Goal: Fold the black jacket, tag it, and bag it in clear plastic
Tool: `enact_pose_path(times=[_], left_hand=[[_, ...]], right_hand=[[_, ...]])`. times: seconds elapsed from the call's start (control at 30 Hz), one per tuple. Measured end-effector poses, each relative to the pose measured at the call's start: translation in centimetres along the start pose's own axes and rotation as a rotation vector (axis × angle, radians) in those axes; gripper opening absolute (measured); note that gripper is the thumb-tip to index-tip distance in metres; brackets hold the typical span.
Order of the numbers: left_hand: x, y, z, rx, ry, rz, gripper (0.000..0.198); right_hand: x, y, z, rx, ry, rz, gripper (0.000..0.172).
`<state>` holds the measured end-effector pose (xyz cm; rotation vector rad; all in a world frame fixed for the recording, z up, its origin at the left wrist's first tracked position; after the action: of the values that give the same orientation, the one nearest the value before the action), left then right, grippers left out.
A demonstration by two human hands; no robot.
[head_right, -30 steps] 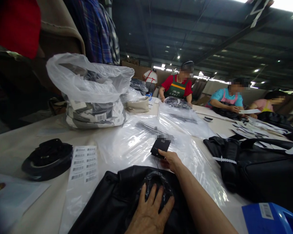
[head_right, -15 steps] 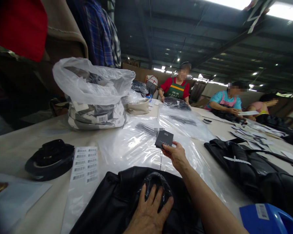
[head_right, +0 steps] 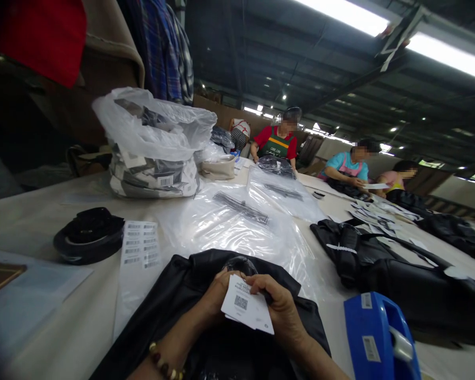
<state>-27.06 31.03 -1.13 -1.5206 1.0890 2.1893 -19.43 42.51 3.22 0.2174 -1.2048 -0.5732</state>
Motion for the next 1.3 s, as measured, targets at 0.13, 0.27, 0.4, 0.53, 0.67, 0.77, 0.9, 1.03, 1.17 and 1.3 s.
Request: enact_pose_path(times=[0.13, 0.27, 0.4, 0.53, 0.67, 0.77, 0.9, 1.03, 1.17, 1.3], left_hand=[[1.2, 1.7, 0.8, -0.126, 0.103, -0.092, 0.029], [1.9, 2.4, 1.0, -0.194, 0.131, -0.130, 0.032], [1.7, 1.9, 0.9, -0.170, 0.078, -0.087, 0.035], [0.8, 1.2, 0.4, -0.095, -0.036, 0.050, 0.043], [0.7, 0.5, 0.1, -0.017, -0.108, 0.223, 0.053], [0.9, 0.3, 0.0, 0.008, -0.114, 0.312, 0.054], [0.8, 0.3, 0.1, 0.038, -0.108, 0.366, 0.052], [0.7, 0.5, 0.2, 0.033, -0.082, 0.366, 0.047], [0.7, 0.5, 0.4, 0.016, -0.076, 0.358, 0.048], [0.7, 0.5, 0.3, 0.005, -0.080, 0.363, 0.045]], right_hand=[[-0.2, -0.3, -0.7, 0.001, 0.176, -0.182, 0.017], [-0.2, -1.2, -1.8, 0.141, 0.321, -0.325, 0.017], [-0.5, -2.1, -2.5, 0.283, 0.362, -0.410, 0.016], [0.0, -2.1, -2.4, 0.390, 0.394, -0.440, 0.016], [0.8, -1.7, -2.3, 0.487, 0.413, -0.442, 0.024], [0.9, -1.3, -2.5, 0.530, 0.420, -0.462, 0.032], [0.7, -0.8, -2.9, 0.590, 0.422, -0.505, 0.033], [0.9, -0.7, -3.3, 0.632, 0.443, -0.598, 0.040], [1.5, -1.6, -3.6, 0.686, 0.497, -0.665, 0.041], [1.8, -2.5, -3.4, 0.707, 0.492, -0.624, 0.041]])
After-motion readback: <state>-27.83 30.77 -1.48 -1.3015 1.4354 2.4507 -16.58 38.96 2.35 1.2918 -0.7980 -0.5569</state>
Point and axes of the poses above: each hand's wrist, its own z-axis towards the middle knuckle, its own y-axis out of the back of the hand, x = y × z, the point moved 4 cm from there along z, towards the middle knuckle
